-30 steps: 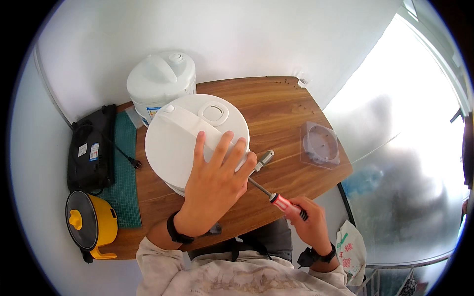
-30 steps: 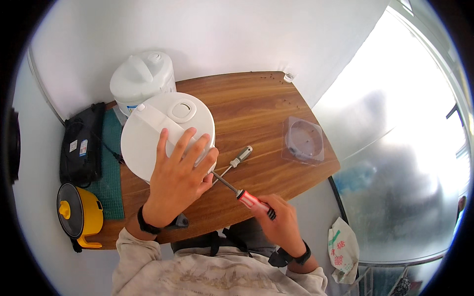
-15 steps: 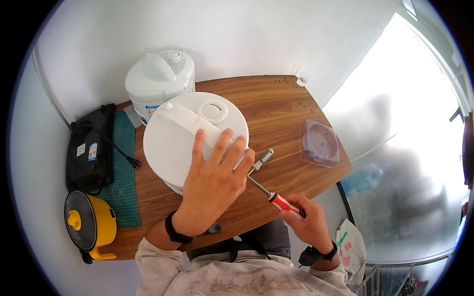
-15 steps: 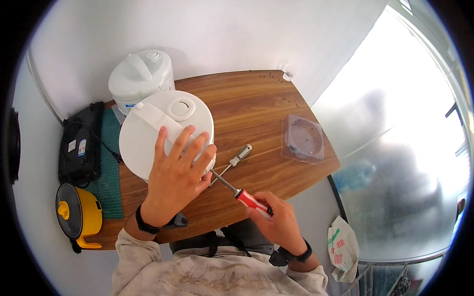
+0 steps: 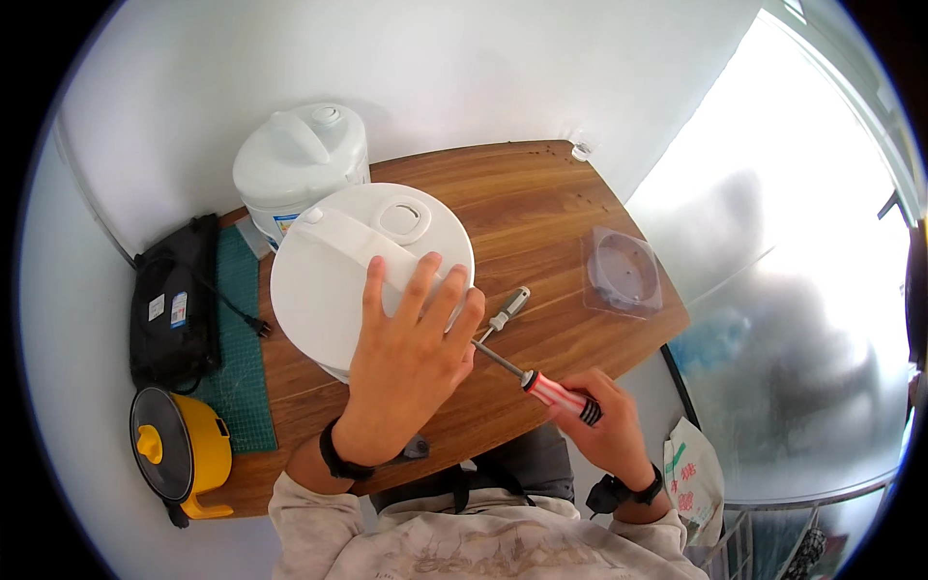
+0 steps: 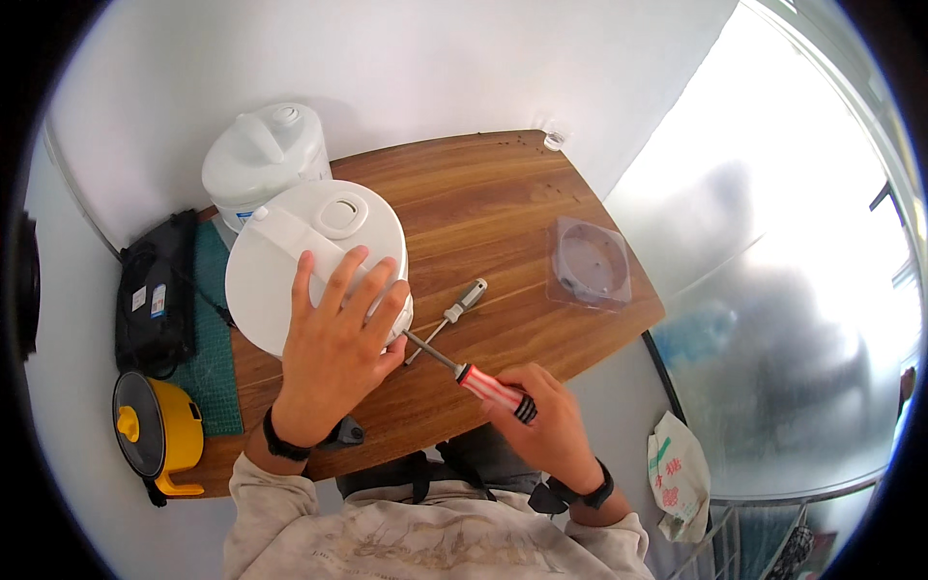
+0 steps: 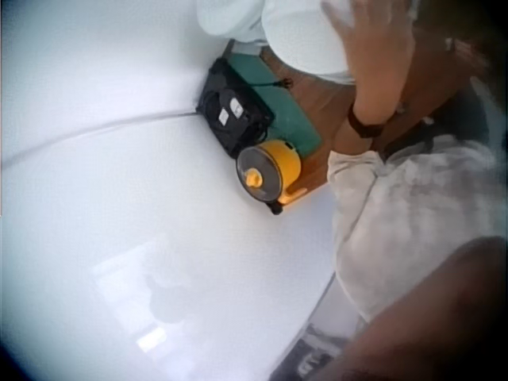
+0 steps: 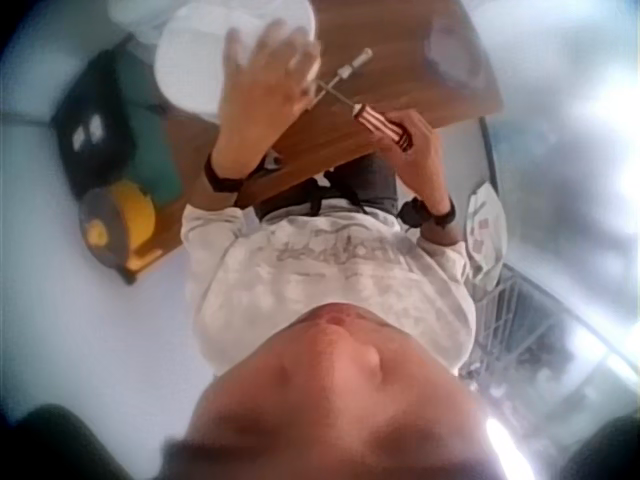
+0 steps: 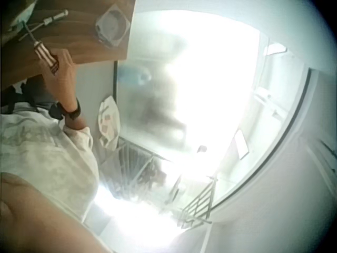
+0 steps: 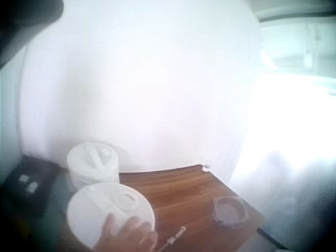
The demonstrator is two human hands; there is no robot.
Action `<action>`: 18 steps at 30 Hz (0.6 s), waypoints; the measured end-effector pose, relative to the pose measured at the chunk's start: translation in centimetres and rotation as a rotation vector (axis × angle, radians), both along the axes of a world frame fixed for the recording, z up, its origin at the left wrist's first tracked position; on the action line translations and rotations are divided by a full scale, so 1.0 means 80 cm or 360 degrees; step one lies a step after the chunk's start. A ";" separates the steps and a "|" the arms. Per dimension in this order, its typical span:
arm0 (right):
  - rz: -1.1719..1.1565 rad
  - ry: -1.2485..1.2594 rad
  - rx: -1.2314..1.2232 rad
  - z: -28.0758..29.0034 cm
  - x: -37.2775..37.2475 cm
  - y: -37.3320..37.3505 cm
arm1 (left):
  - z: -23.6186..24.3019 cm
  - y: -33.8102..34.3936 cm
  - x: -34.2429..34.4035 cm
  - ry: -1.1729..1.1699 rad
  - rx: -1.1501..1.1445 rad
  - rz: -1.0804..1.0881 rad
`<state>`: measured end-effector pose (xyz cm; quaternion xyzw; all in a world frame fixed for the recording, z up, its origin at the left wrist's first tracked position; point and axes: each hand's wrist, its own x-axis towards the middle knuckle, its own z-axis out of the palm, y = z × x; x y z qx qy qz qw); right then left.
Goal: The person uses a screwdriver to remove screws from the bottom of a yellow pot, then flips it over and places the lid on top. They then use a screwdriver to remove screws from the side of a white rice cooker, open the lid, and remove a small white plastic part.
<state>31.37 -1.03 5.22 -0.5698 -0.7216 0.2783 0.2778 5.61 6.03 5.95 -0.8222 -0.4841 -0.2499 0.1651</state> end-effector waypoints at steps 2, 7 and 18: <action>0.0062 -0.0063 -0.0034 -0.007 0.006 0.003 | 0.000 0.000 0.000 0.0006 0.0011 0.0004; -0.0142 0.0102 -0.0069 0.009 -0.020 0.002 | 0.000 0.000 -0.001 0.0020 -0.0012 -0.0012; 0.0041 -0.0016 -0.0104 0.002 0.001 0.004 | 0.002 -0.001 -0.002 0.0028 -0.0023 -0.0001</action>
